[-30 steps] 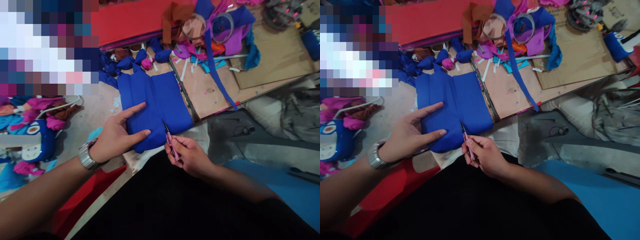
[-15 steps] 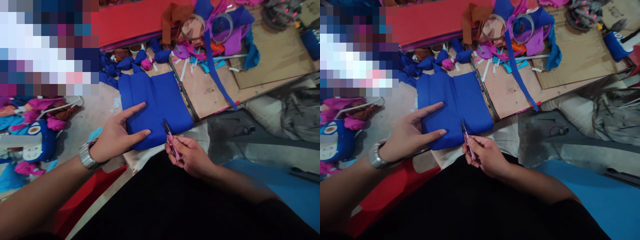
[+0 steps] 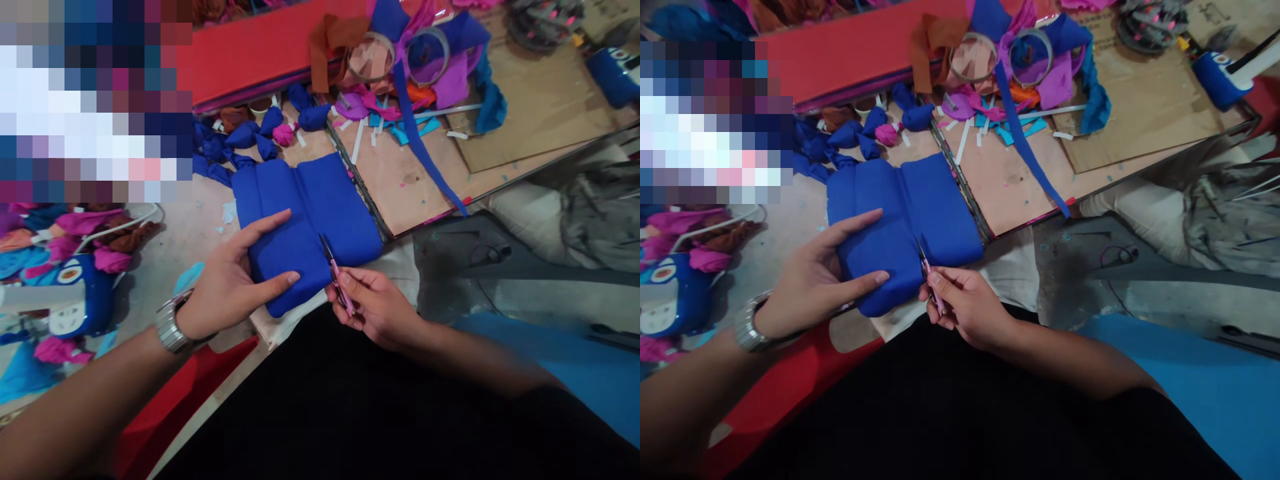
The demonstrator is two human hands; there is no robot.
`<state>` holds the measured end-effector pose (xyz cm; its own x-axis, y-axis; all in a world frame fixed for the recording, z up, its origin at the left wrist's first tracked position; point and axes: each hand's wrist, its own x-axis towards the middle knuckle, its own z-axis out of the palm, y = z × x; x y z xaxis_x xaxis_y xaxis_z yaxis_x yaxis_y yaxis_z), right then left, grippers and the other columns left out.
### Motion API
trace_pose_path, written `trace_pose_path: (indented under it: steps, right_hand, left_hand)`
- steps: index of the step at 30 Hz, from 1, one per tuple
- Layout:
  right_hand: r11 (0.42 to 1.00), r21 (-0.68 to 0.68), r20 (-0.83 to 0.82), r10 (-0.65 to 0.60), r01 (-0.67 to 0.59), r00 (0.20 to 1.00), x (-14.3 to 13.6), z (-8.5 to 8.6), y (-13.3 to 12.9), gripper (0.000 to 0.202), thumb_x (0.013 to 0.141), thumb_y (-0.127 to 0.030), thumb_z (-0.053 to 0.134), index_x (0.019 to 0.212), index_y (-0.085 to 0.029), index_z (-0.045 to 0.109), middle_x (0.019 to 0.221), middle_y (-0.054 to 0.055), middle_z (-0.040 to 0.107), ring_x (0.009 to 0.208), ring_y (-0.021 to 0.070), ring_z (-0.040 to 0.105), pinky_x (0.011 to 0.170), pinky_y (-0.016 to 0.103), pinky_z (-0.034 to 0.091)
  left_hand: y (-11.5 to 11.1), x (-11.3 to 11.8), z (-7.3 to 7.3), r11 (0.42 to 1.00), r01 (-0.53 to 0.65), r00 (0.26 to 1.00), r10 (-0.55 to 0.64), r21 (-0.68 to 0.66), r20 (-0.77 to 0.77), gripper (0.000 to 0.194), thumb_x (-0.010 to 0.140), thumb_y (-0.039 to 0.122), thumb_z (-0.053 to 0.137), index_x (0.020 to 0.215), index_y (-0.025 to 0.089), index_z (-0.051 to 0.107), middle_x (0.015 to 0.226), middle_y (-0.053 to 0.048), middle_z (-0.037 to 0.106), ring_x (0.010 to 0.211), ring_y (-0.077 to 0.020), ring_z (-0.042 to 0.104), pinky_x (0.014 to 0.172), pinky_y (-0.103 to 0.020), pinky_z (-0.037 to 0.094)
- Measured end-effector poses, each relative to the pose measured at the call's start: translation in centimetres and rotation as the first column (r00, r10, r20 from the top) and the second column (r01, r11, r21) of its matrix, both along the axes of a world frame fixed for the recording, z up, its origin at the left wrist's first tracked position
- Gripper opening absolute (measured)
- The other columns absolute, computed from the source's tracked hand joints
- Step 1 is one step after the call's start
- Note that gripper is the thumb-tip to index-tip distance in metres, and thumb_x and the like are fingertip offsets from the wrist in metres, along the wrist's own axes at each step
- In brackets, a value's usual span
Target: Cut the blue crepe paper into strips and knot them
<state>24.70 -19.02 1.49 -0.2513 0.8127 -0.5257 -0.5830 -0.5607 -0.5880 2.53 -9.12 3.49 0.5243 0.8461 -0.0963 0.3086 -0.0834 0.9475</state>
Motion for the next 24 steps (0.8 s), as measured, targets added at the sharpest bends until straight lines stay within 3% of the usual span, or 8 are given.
trace_pose_path:
  steps: [9,20,24]
  right_hand:
    - [1.0,0.003,0.001,0.013,-0.013,1.0,-0.03,0.01,0.01,0.031,0.094,-0.044,0.076,0.089,-0.015,0.068,0.083,0.001,0.065,0.054,0.006,0.057,0.04,0.018,0.028]
    - [1.0,0.009,-0.002,0.02,-0.02,1.0,0.02,0.09,-0.03,0.031,0.095,-0.045,0.075,0.089,-0.015,0.067,0.084,0.001,0.065,0.054,0.0059,0.057,0.04,0.018,0.028]
    - [1.0,0.002,-0.003,0.023,-0.023,1.0,0.02,0.07,-0.18,0.031,0.095,-0.045,0.075,0.09,-0.015,0.067,0.084,0.001,0.065,0.054,0.0058,0.057,0.041,0.018,0.028]
  left_hand:
    - [0.14,-0.04,0.06,0.999,-0.005,0.998,0.009,0.053,-0.065,0.077,0.08,0.043,0.089,0.15,0.027,0.06,0.145,-0.007,0.067,0.134,-0.0325,0.065,0.12,-0.053,0.052]
    - [0.04,0.02,-0.32,0.998,-0.044,0.999,0.045,-0.038,0.028,0.082,0.077,0.035,0.091,0.152,0.026,0.057,0.154,-0.01,0.061,0.141,-0.0327,0.06,0.12,-0.053,0.053]
    - [0.07,0.13,-0.15,0.999,-0.044,0.999,0.044,-0.025,-0.004,0.08,0.079,0.036,0.089,0.152,0.026,0.057,0.155,-0.009,0.06,0.143,-0.0336,0.058,0.124,-0.055,0.047]
